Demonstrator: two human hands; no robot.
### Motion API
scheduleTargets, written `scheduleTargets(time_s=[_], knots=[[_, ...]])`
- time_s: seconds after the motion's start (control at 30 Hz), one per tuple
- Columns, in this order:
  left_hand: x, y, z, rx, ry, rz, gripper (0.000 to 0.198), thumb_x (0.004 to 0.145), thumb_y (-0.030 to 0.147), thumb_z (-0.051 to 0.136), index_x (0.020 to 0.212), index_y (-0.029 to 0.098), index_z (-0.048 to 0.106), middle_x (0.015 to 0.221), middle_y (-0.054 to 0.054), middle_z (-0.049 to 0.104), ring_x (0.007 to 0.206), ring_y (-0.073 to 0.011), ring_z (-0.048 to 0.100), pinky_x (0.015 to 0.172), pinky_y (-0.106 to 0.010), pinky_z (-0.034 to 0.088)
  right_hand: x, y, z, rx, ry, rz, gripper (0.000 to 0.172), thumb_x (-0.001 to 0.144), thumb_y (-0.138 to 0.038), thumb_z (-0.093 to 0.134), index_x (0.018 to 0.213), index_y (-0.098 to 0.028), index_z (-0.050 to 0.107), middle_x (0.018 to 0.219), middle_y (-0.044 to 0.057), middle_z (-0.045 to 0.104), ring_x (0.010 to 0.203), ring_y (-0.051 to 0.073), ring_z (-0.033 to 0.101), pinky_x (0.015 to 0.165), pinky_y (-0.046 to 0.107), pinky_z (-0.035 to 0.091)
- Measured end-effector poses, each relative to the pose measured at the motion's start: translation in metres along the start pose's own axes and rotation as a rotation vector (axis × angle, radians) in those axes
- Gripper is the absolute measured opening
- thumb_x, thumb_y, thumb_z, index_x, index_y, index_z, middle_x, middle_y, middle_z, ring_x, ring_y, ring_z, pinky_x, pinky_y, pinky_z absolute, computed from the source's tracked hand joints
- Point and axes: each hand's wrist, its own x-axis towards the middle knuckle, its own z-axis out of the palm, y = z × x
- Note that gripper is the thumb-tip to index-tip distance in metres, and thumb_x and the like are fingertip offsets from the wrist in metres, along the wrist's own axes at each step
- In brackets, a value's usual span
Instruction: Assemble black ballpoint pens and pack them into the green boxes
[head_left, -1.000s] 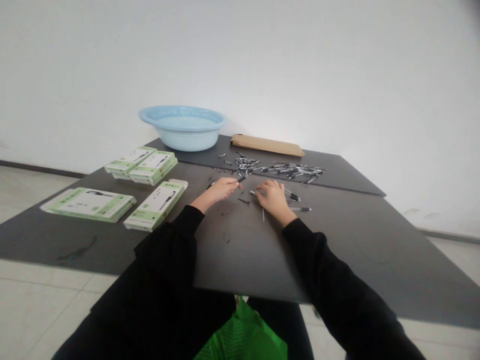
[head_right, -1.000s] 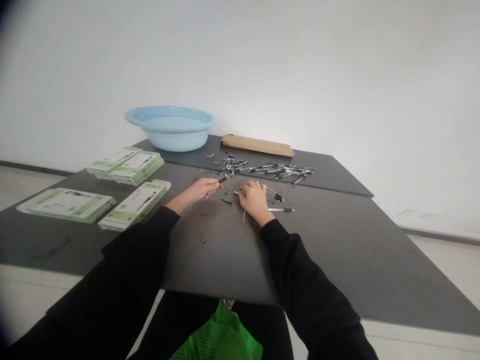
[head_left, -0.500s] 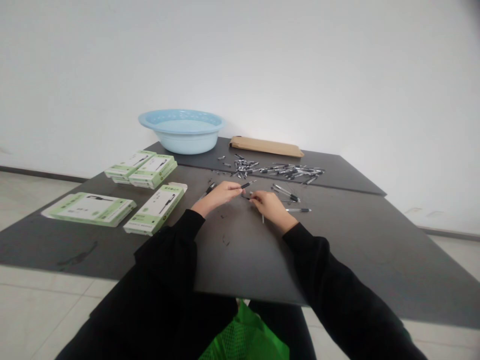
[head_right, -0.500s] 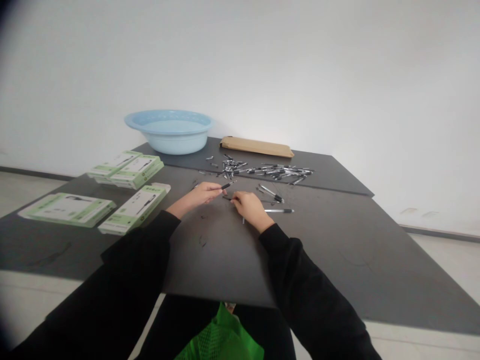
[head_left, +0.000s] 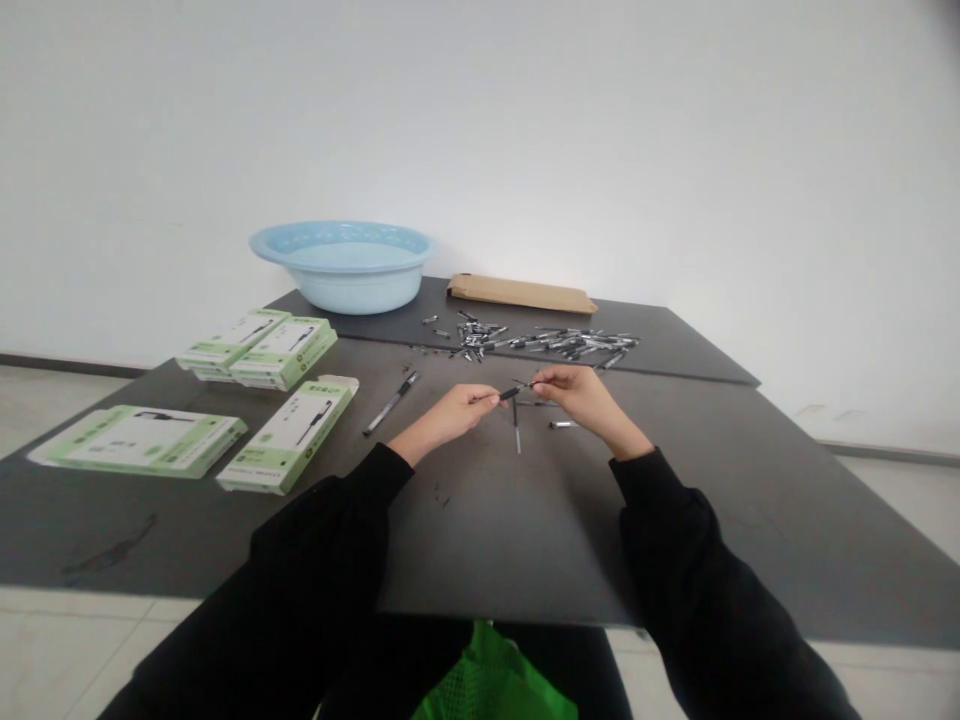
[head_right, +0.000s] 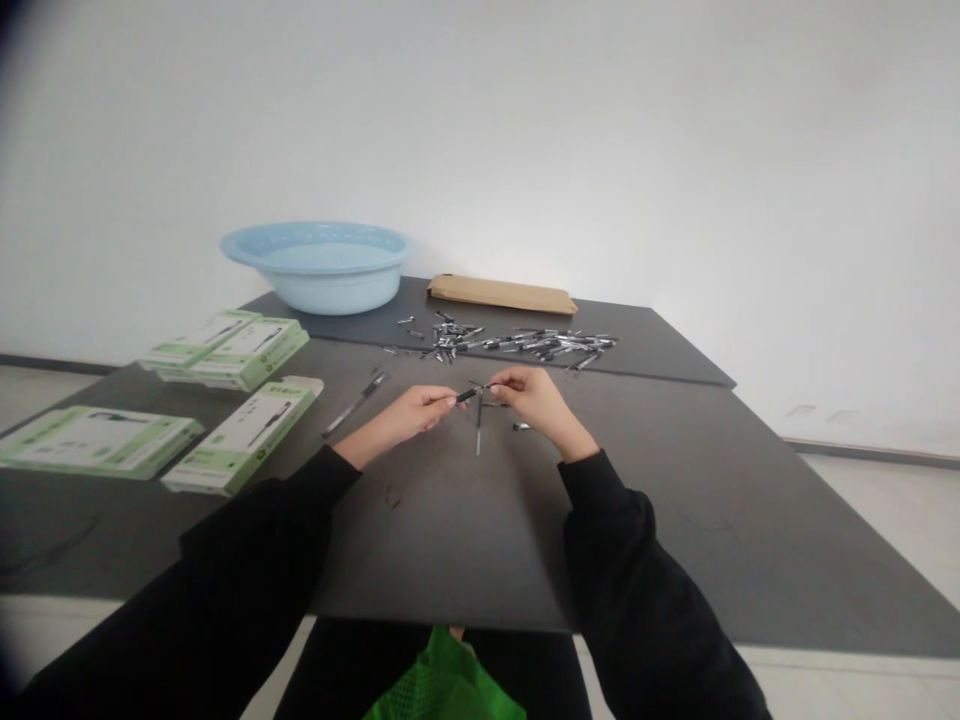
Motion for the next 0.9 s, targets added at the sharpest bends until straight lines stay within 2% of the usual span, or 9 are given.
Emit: scheduleTargets(time_s=[0.13, 0.3, 0.4, 0.47, 0.57, 0.67, 0.83, 0.9], knots=[[-0.002, 0.007, -0.001, 0.018, 0.016, 0.006, 0.03, 0.082, 0.038, 0.054, 0.094, 0.013, 0.065, 0.063, 0.004, 0.048, 0.046, -0.0069, 0.039, 0.045, -0.02, 0.03, 0.001, 0.003, -0.004, -0.027, 0.06, 0.021, 0.022, 0.068, -0.033, 0.07, 0.082, -0.017, 0.074, 0.075, 0.005, 0.074, 0.068, 0.018, 0.066, 0.069, 0.032, 0.052], [-0.002, 0.009, -0.003, 0.022, 0.034, -0.002, 0.025, 0.082, 0.034, 0.054, 0.092, 0.014, 0.065, 0.071, 0.002, 0.056, 0.047, -0.0063, 0.04, 0.046, -0.02, 0.03, 0.001, 0.002, -0.012, -0.077, 0.098, -0.046, 0.022, 0.071, -0.031, 0.069, 0.088, -0.018, 0.075, 0.084, 0.006, 0.075, 0.074, 0.019, 0.067, 0.074, 0.035, 0.053], [-0.002, 0.01, -0.003, 0.032, 0.06, -0.011, 0.024, 0.081, 0.033, 0.055, 0.09, 0.014, 0.067, 0.068, 0.002, 0.056, 0.049, -0.0072, 0.041, 0.047, -0.02, 0.031, 0.0, -0.001, -0.014, 0.014, 0.058, 0.0, 0.029, 0.066, -0.029, 0.073, 0.093, -0.017, 0.071, 0.076, 0.004, 0.073, 0.067, 0.018, 0.067, 0.068, 0.033, 0.055], [-0.002, 0.011, -0.004, 0.033, 0.079, -0.011, 0.024, 0.081, 0.032, 0.056, 0.09, 0.013, 0.067, 0.067, 0.002, 0.057, 0.05, -0.0077, 0.042, 0.048, -0.02, 0.032, -0.001, -0.003, -0.015, 0.055, 0.038, 0.034, 0.027, 0.062, -0.028, 0.076, 0.085, -0.016, 0.069, 0.069, 0.003, 0.071, 0.063, 0.017, 0.067, 0.065, 0.031, 0.054], [-0.002, 0.011, -0.005, 0.032, 0.125, -0.007, 0.024, 0.08, 0.032, 0.057, 0.092, 0.013, 0.067, 0.068, 0.001, 0.058, 0.051, -0.008, 0.042, 0.049, -0.02, 0.034, -0.003, -0.005, -0.017, -0.003, 0.048, 0.039, 0.021, 0.063, -0.031, 0.076, 0.074, -0.017, 0.066, 0.064, 0.003, 0.07, 0.06, 0.016, 0.065, 0.062, 0.029, 0.053], [0.0, 0.009, -0.007, 0.022, 0.165, 0.005, 0.022, 0.081, 0.031, 0.057, 0.091, 0.013, 0.065, 0.072, 0.0, 0.06, 0.052, -0.008, 0.043, 0.049, -0.02, 0.034, -0.004, -0.005, -0.018, -0.053, 0.081, 0.023, 0.021, 0.066, -0.035, 0.075, 0.075, -0.017, 0.068, 0.063, 0.003, 0.07, 0.058, 0.016, 0.064, 0.058, 0.028, 0.051], [0.006, 0.001, -0.012, -0.06, 0.256, 0.027, 0.016, 0.085, 0.03, 0.049, 0.08, 0.016, 0.055, 0.066, 0.003, 0.052, 0.049, -0.0067, 0.038, 0.049, -0.018, 0.031, -0.002, -0.002, -0.006, -0.014, 0.03, 0.037, 0.02, 0.064, -0.034, 0.074, 0.074, -0.017, 0.068, 0.066, 0.003, 0.071, 0.064, 0.018, 0.067, 0.066, 0.031, 0.052], [0.008, -0.004, -0.013, -0.012, 0.295, 0.052, 0.01, 0.082, 0.026, 0.054, 0.083, 0.016, 0.055, 0.064, 0.004, 0.049, 0.051, -0.0077, 0.041, 0.051, -0.019, 0.033, -0.002, -0.001, 0.0, -0.031, -0.006, 0.035, 0.017, 0.066, -0.031, 0.073, 0.074, -0.018, 0.068, 0.067, 0.002, 0.071, 0.065, 0.018, 0.067, 0.067, 0.031, 0.052]])
